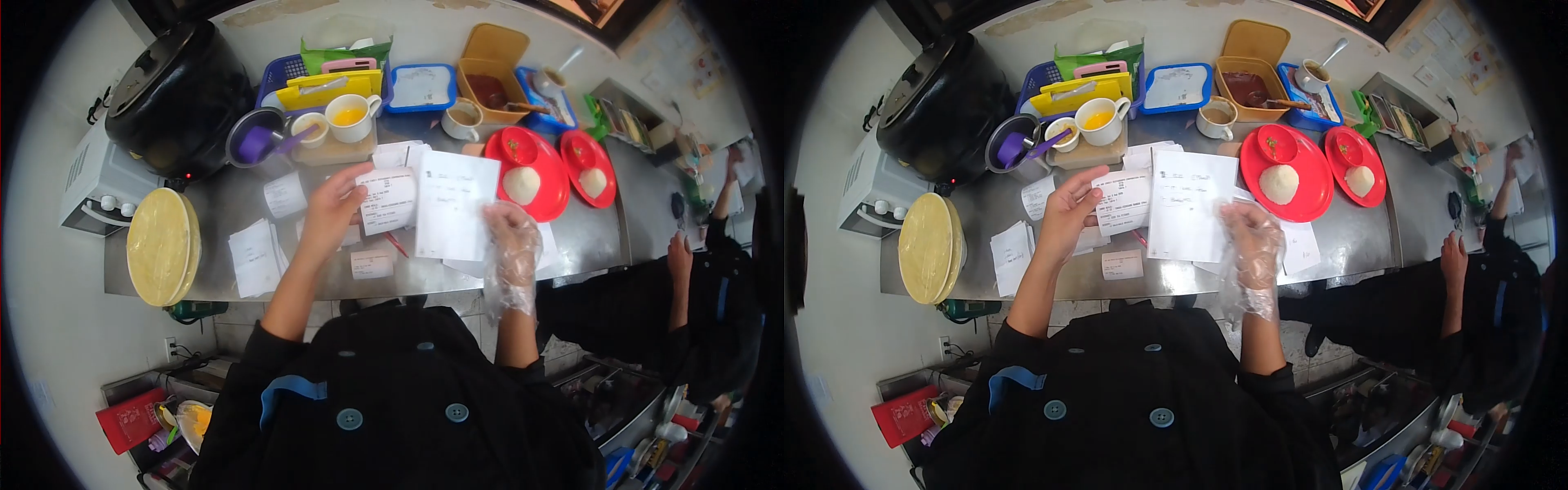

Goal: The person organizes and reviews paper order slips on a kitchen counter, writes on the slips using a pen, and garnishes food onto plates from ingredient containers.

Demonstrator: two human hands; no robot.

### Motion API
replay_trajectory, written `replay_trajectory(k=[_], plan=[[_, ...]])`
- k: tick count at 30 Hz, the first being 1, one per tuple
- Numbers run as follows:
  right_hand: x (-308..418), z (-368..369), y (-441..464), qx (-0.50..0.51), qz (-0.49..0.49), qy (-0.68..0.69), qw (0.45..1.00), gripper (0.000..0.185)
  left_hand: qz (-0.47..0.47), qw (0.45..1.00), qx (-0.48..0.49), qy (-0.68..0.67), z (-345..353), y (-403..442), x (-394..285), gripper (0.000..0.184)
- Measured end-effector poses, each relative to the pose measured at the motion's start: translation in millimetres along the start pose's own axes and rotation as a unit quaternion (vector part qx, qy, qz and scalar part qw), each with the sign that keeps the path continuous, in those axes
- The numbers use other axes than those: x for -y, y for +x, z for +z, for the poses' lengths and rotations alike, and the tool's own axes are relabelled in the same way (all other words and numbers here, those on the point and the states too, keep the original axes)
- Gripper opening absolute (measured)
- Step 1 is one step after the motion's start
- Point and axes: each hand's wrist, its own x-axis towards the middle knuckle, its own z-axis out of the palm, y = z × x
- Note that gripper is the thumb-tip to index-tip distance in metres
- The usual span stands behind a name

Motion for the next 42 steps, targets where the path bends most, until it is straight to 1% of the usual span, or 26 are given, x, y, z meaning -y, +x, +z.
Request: replay_trajectory(k=[4, 6, 13, 16, 22, 24, 28, 30, 31, 33, 34, 36, 37, 38, 42], plan=[[2.0, -11.6, 1.6, -0.010, -0.016, -0.026, 0.999, 0.014, -0.001, 1.000, -0.004, 0.002, -1.9, 0.7, -2.0, 0.036], [6.6, -10.9, -2.7, -0.016, 0.001, 0.007, 1.000, 0.016, -0.002, 1.000, 0.002, -0.001, -1.8, 2.1, -1.4, 0.037], [4.5, -7.6, -9.4, -0.016, 0.016, 0.003, 1.000, 0.017, 0.018, 1.000, 0.003, 0.009, 1.1, 7.4, 2.6, 0.037], [7.9, -1.2, -13.7, -0.013, 0.017, 0.027, 0.999, 0.018, 0.024, 1.000, 0.005, 0.003, 1.1, 9.3, 4.4, 0.035], [6.7, 6.4, -15.7, 0.018, 0.038, 0.007, 0.999, 0.016, 0.027, 1.000, 0.004, 0.007, 4.5, 8.3, 3.0, 0.032], [8.4, 14.2, -18.4, 0.038, 0.064, 0.004, 0.997, 0.014, 0.016, 1.000, -0.022, -0.004, 9.0, 8.3, 4.2, 0.030], [3.0, 26.4, -23.8, 0.068, 0.061, -0.003, 0.996, 0.014, 0.024, 0.999, -0.005, 0.031, 24.1, 3.1, 2.9, 0.029], [2.8, 27.2, -24.5, 0.069, 0.077, -0.020, 0.994, 0.013, 0.065, 0.997, -0.023, 0.031, 25.9, 4.4, 7.8, 0.030], [4.4, 27.4, -24.9, 0.068, 0.077, -0.020, 0.994, 0.013, 0.065, 0.997, -0.022, 0.031, 25.4, 5.0, 9.4, 0.030], [9.5, 26.9, -26.2, 0.058, 0.059, -0.021, 0.996, 0.013, 0.051, 0.998, -0.039, -0.021, 24.7, 5.9, 11.3, 0.029], [7.2, 24.8, -25.0, 0.056, 0.059, -0.021, 0.996, 0.013, 0.050, 0.998, -0.036, -0.021, 24.4, 7.3, 10.5, 0.029], [1.1, 15.9, -19.9, -0.023, 0.026, 0.033, 0.999, 0.014, 0.031, 0.993, -0.070, -0.091, 22.9, 11.2, 7.6, 0.029], [2.4, 9.6, -17.8, -0.054, 0.037, 0.056, 0.996, 0.014, 0.031, 0.993, -0.066, -0.091, 21.5, 12.5, 6.0, 0.029], [1.8, 1.3, -15.2, -0.057, 0.035, 0.057, 0.996, 0.014, 0.020, 0.995, -0.060, -0.080, 19.8, 14.2, 4.1, 0.029], [4.0, -27.1, -15.6, -0.119, 0.003, 0.045, 0.992, 0.012, -0.015, 0.997, -0.016, -0.079, 31.0, 24.7, -4.3, 0.030]])
